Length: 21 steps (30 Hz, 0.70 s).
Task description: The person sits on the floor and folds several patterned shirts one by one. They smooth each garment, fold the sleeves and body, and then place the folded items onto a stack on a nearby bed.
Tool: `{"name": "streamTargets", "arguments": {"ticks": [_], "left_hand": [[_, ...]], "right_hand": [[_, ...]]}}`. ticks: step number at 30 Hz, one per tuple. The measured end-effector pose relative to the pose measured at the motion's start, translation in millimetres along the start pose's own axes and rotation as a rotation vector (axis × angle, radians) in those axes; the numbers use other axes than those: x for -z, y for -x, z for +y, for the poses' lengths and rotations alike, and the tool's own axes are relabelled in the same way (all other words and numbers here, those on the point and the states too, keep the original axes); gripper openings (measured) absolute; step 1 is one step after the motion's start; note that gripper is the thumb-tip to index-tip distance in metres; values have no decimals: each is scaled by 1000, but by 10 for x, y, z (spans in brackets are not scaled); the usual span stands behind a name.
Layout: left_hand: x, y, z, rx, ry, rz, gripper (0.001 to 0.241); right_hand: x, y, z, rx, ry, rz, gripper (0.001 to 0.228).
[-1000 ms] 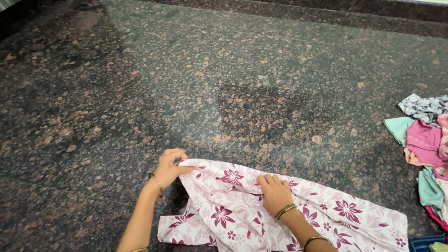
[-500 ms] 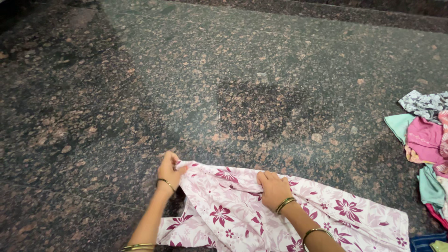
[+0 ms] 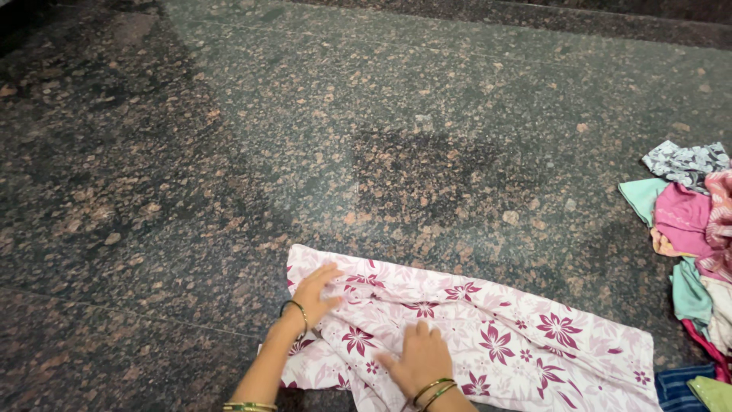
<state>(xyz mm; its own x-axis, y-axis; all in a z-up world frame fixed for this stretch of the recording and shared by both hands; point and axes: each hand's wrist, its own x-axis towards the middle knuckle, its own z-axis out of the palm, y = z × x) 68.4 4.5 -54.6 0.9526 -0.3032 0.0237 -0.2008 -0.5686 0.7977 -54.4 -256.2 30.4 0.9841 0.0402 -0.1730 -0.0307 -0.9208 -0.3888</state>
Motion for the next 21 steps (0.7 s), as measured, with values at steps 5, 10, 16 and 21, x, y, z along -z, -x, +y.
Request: {"name": "streamTargets", "arguments": {"ticks": [5,10,16,21], "left_hand": [[51,68,-244,91,-39,-84,66],[73,163,-31,125,-241,-108,71],[168,250,430,152,-496,-115,81],[88,344,652,-103,-294,72,49]], "right_hand": [[335,-141,374,46,-1061,-416,43],[759,273,1218,308,-1185,-193,45],[421,295,2073,-554,-950,-222,53],[188,308,2133,-515,-1018,469,60]]}}
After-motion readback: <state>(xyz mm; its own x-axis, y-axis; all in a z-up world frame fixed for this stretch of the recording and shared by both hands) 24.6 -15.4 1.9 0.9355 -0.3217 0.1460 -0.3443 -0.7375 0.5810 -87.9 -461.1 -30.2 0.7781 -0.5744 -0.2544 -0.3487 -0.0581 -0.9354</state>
